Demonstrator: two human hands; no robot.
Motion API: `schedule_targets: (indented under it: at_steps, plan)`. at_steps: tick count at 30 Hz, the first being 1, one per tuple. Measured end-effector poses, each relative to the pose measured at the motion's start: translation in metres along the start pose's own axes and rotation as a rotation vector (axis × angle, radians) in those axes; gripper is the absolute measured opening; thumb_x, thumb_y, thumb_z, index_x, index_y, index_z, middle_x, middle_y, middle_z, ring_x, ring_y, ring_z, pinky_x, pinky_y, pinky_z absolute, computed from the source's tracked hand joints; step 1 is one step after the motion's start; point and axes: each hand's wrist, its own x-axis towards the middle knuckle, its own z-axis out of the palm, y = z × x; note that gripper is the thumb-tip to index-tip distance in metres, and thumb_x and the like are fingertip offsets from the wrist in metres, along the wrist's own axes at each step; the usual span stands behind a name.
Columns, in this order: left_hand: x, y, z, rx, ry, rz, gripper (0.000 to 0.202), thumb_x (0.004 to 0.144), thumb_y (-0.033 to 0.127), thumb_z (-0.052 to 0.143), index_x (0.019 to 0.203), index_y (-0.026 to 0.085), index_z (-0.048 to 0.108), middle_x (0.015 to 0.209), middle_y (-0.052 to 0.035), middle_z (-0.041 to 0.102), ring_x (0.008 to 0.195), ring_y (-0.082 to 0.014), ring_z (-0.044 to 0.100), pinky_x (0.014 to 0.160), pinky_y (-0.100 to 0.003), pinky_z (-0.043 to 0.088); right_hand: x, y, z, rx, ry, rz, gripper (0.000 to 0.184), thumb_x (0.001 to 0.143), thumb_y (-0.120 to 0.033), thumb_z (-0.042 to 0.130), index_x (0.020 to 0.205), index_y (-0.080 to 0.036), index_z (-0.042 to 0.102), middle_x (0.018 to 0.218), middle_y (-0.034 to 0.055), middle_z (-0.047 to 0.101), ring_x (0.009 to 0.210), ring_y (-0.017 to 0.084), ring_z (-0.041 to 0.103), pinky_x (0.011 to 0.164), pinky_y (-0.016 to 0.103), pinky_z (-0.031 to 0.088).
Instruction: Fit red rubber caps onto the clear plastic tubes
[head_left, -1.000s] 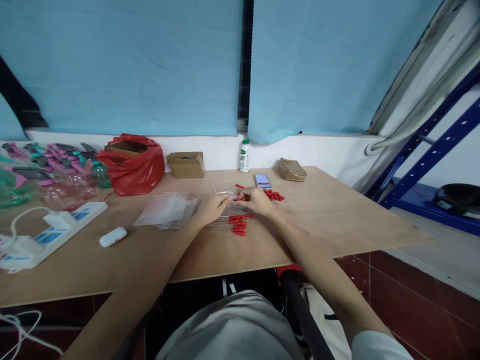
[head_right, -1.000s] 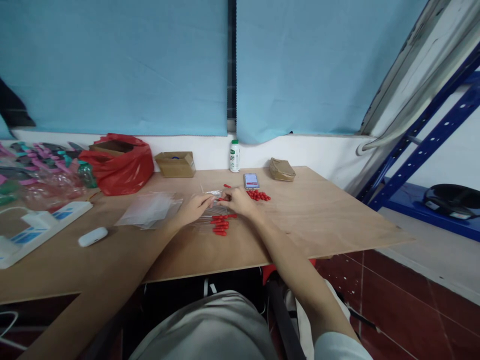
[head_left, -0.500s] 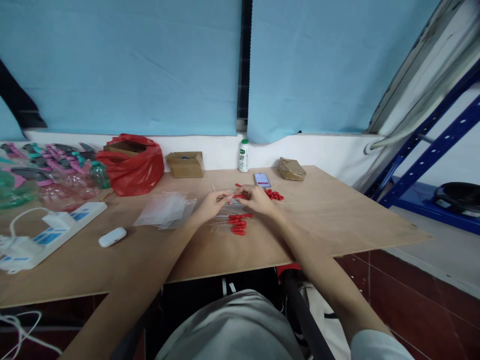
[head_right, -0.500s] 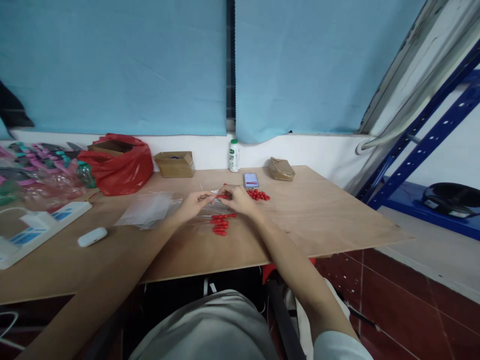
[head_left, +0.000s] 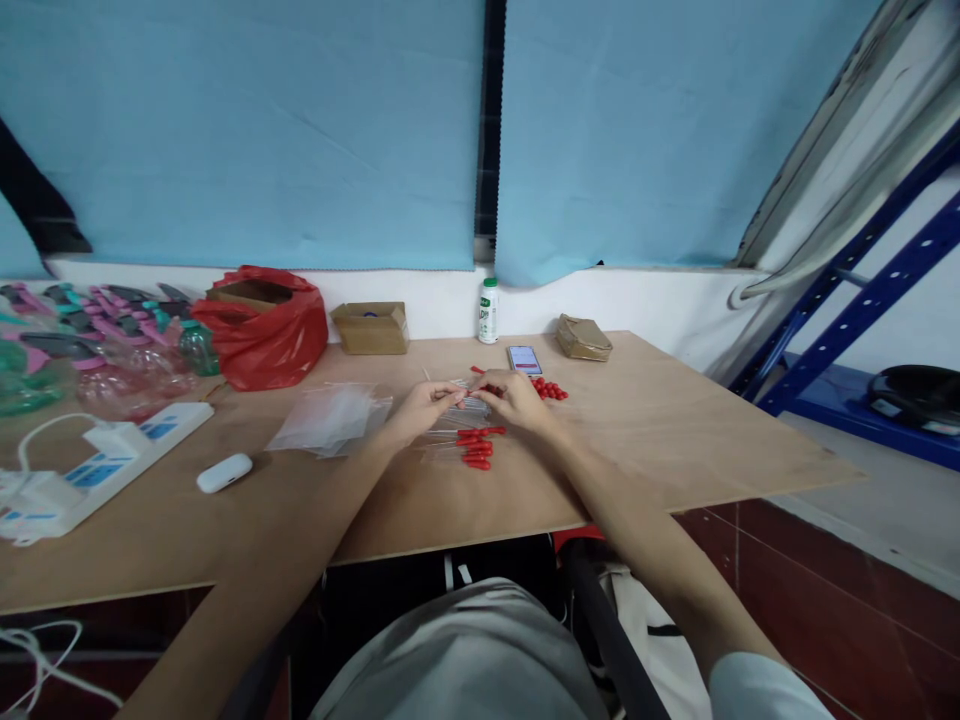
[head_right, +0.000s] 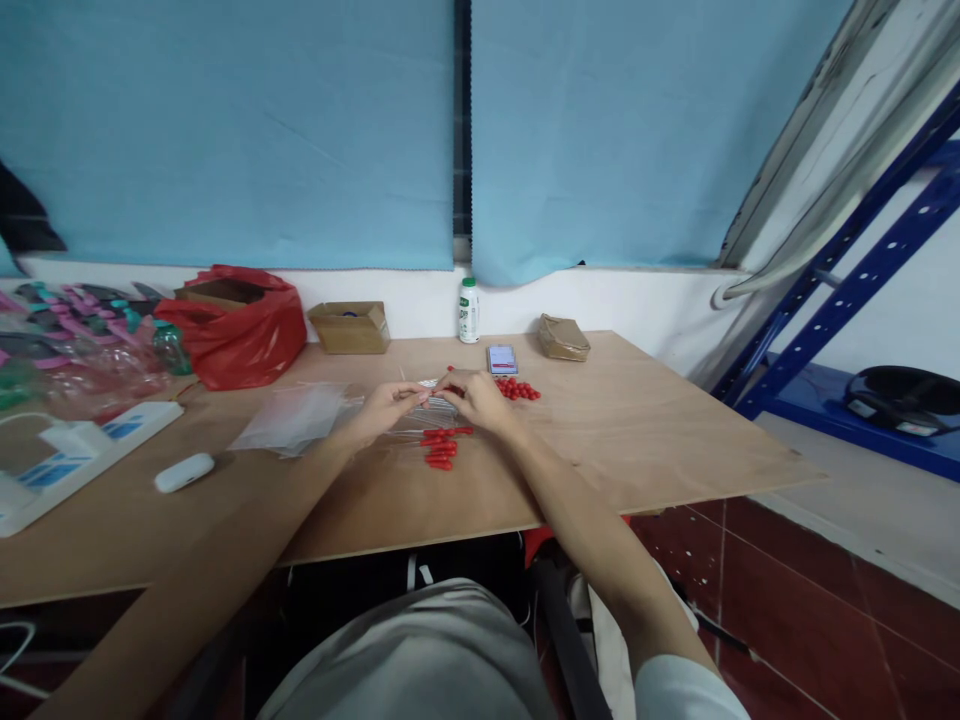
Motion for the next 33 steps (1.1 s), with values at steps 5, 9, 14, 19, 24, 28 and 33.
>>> schedule_targets:
  at_steps: [5,9,14,19,24,28,33]
  plan:
    - [0.000,0.002,0.001,-0.024,0.011,-0.017,0.042,0.088,0.057,0.067,0.098,0.017,0.077,0.087,-0.0044,0.073,0.065,-0.0129,0.052,0.061,-0.025,0.040,0.000,-0.002,0.001,-0.044,0.011,-0.043,0.025,0.102,-0.036,0.057,0.100,-0.018,0.075,0.098,0.0099,0.076,0.091,0.022,0.069,0.087,0.032,0.050]
    - [-0.001,0.004,0.001,-0.040,0.029,-0.040,0.041,0.087,0.055,0.070,0.095,0.016,0.077,0.085,-0.0038,0.073,0.064,-0.0121,0.051,0.061,-0.025,0.039,0.001,0.000,0.004,-0.035,0.024,-0.100,0.023,0.103,-0.033,0.058,0.099,-0.018,0.075,0.099,0.0097,0.076,0.091,0.021,0.069,0.087,0.033,0.050]
    - [-0.001,0.003,0.000,-0.041,0.030,0.023,0.037,0.087,0.052,0.070,0.092,0.016,0.074,0.088,-0.0051,0.075,0.073,-0.0158,0.062,0.072,-0.028,0.047,0.002,0.004,0.008,-0.038,0.026,-0.103,0.024,0.100,-0.037,0.062,0.094,-0.018,0.075,0.092,0.0095,0.075,0.085,0.021,0.069,0.080,0.031,0.050]
    - [0.002,-0.002,0.002,-0.014,0.035,0.097,0.033,0.086,0.048,0.070,0.091,0.016,0.072,0.089,-0.0066,0.076,0.086,-0.0206,0.070,0.085,-0.033,0.052,0.002,0.001,0.006,-0.080,0.018,-0.156,0.026,0.102,-0.036,0.058,0.093,-0.018,0.074,0.090,0.0098,0.074,0.084,0.021,0.067,0.079,0.031,0.049]
    - [0.002,-0.003,-0.001,0.102,0.009,0.120,0.027,0.089,0.044,0.067,0.089,0.018,0.073,0.086,-0.0052,0.077,0.084,-0.0213,0.072,0.082,-0.032,0.053,0.001,0.001,0.007,-0.104,-0.010,-0.178,0.027,0.103,-0.036,0.057,0.095,-0.018,0.075,0.088,0.0108,0.073,0.084,0.022,0.066,0.080,0.033,0.049]
    - [0.001,-0.001,-0.003,0.208,0.051,0.143,0.022,0.087,0.041,0.069,0.087,0.020,0.076,0.085,-0.0040,0.078,0.082,-0.0220,0.072,0.079,-0.032,0.055,0.002,0.007,0.013,-0.043,0.027,-0.065,0.019,0.098,-0.033,0.066,0.094,-0.018,0.076,0.091,0.0088,0.076,0.082,0.020,0.067,0.080,0.032,0.050]
    - [0.002,0.002,-0.002,0.202,0.154,0.169,0.025,0.088,0.042,0.069,0.097,0.019,0.074,0.089,-0.0058,0.078,0.081,-0.0209,0.073,0.075,-0.031,0.055,0.004,0.006,0.014,0.065,0.069,0.099,0.019,0.094,-0.033,0.068,0.099,-0.016,0.076,0.093,0.0065,0.077,0.074,0.017,0.065,0.074,0.028,0.049]
